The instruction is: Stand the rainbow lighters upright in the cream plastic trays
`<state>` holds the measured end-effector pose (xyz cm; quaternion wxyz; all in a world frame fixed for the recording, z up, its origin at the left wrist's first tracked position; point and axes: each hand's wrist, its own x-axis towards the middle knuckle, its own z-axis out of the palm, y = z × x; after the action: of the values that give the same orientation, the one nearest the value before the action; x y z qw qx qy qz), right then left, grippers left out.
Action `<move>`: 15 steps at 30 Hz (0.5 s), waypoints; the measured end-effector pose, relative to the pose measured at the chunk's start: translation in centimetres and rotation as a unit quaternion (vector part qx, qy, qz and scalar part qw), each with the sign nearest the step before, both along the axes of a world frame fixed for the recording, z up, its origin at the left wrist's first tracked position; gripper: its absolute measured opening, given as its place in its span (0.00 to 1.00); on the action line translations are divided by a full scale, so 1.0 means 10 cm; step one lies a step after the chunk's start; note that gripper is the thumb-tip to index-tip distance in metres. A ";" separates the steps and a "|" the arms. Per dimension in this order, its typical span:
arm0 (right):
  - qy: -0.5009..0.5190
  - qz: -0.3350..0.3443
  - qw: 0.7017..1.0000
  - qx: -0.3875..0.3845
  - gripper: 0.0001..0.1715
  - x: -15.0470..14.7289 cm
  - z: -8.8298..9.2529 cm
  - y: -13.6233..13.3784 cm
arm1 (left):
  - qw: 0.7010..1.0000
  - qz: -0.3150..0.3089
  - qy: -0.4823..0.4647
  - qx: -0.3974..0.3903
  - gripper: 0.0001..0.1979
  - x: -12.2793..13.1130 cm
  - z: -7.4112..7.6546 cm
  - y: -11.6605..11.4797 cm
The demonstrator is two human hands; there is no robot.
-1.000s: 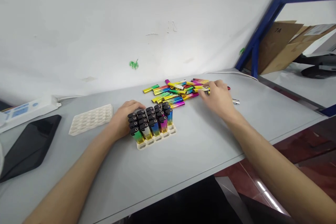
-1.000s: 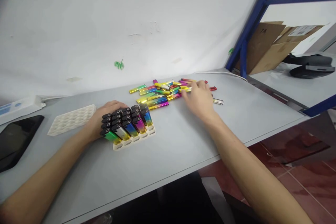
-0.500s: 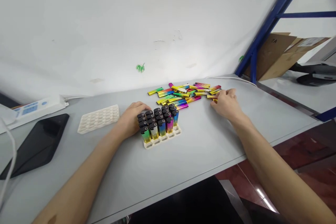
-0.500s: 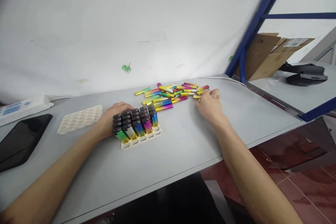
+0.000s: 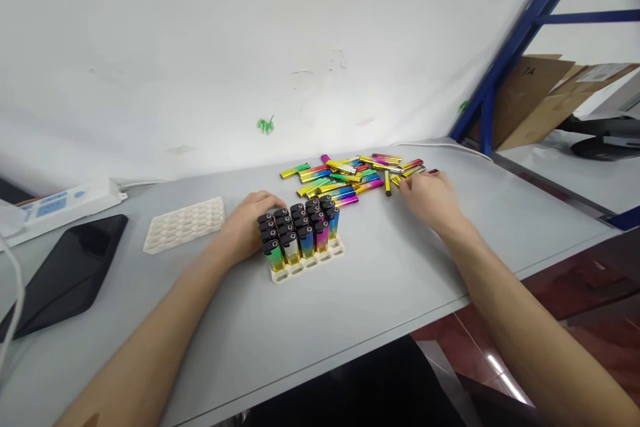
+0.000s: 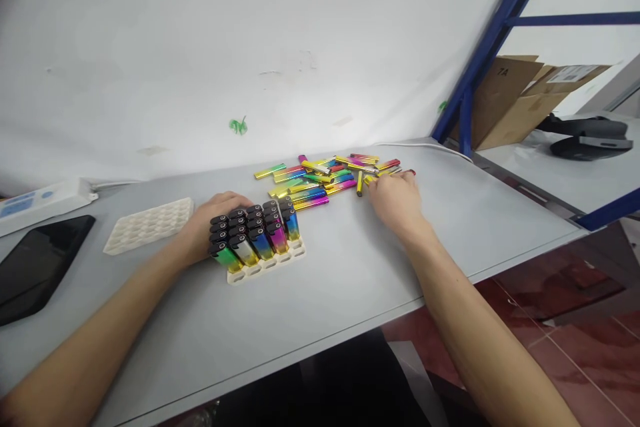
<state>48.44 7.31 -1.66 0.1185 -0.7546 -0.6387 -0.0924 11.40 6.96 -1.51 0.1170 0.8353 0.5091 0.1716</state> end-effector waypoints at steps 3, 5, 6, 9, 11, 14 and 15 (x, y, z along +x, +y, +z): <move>0.142 -0.033 0.989 0.039 0.19 -0.07 0.07 -0.03 | 1.000 -0.003 0.008 -0.001 0.18 0.00 0.01 0.00; 0.248 -0.003 0.966 0.069 0.18 -0.11 0.11 -0.05 | 1.000 -0.001 0.011 -0.001 0.18 0.00 0.02 -0.01; 0.288 0.023 0.954 0.080 0.18 -0.13 0.12 -0.05 | 1.000 0.000 0.012 0.000 0.18 0.00 0.02 -0.01; 0.361 0.098 0.924 0.076 0.17 -0.19 0.14 -0.09 | 1.000 0.001 0.014 0.001 0.18 0.01 0.03 -0.02; 0.397 0.136 0.907 0.037 0.14 -0.24 0.14 -0.12 | 1.000 0.000 0.016 0.002 0.18 0.01 0.04 -0.02; 0.456 0.162 0.875 0.007 0.16 -0.30 0.16 -0.16 | 1.000 0.003 0.016 0.003 0.18 0.00 0.03 -0.01; 0.486 0.166 0.858 0.011 0.19 -0.32 0.17 -0.17 | 1.000 0.004 0.017 0.003 0.18 0.00 0.03 -0.01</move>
<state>45.29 5.61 0.00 0.4357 -0.5851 -0.6144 0.3006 11.39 6.85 -1.25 0.1052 0.8364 0.5137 0.1598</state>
